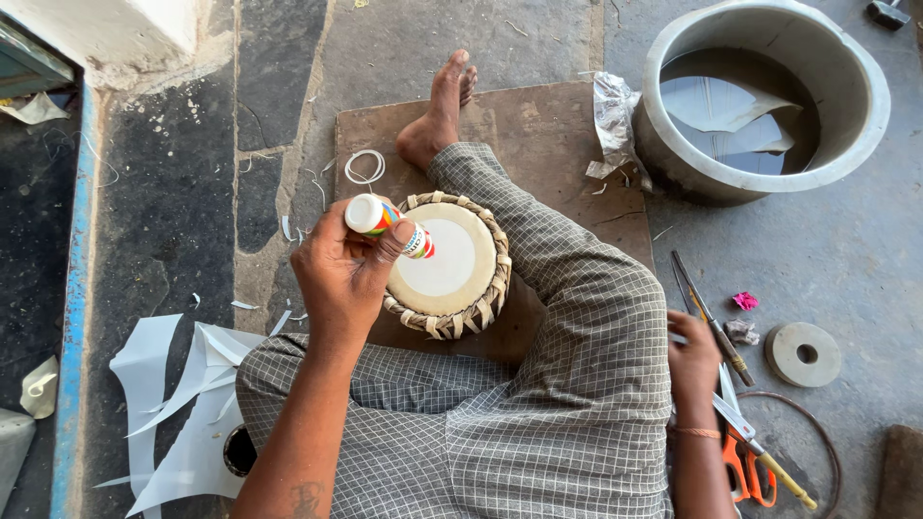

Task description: The person applies glue to the center of a drum head and then uses their fingers to spread a black substance over the glued area. They are sitting on the floor surrounded by tools and materials.

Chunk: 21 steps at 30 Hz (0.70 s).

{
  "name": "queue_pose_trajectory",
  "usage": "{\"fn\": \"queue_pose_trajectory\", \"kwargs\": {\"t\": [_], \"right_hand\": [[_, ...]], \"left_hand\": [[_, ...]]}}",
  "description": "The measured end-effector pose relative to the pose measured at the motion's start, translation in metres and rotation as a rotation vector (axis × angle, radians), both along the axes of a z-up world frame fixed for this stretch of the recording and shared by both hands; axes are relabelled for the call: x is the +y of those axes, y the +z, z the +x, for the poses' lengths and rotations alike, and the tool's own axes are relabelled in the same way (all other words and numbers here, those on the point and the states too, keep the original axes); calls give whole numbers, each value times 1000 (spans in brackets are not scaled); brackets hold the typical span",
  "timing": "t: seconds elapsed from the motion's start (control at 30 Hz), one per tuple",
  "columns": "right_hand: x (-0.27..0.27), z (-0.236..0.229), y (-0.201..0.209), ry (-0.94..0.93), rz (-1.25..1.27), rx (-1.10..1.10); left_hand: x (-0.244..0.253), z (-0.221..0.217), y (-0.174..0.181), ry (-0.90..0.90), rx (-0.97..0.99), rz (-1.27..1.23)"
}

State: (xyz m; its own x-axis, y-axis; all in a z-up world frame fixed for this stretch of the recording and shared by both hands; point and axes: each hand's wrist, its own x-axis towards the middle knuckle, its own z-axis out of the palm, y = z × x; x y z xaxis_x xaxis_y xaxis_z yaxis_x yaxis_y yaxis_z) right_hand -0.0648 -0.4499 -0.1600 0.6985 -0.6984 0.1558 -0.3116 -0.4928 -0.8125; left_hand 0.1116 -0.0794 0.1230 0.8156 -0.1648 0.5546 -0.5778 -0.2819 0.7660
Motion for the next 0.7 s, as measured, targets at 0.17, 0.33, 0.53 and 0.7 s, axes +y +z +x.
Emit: {"fn": "queue_pose_trajectory", "kwargs": {"t": [0.17,0.33,0.53,0.7], "right_hand": [[34,-11,99,26,48,-309],[84,-2,141,176,-172,-400],[95,1,140,185,-336,-307],[89,3,136,173,-330,-294]], "left_hand": [[-3,1,-1,-15,-30,-5],[-7,2,-1,12,-63,6],[-7,2,-2,6,-67,5],[-8,6,-1,16,-85,24]]}}
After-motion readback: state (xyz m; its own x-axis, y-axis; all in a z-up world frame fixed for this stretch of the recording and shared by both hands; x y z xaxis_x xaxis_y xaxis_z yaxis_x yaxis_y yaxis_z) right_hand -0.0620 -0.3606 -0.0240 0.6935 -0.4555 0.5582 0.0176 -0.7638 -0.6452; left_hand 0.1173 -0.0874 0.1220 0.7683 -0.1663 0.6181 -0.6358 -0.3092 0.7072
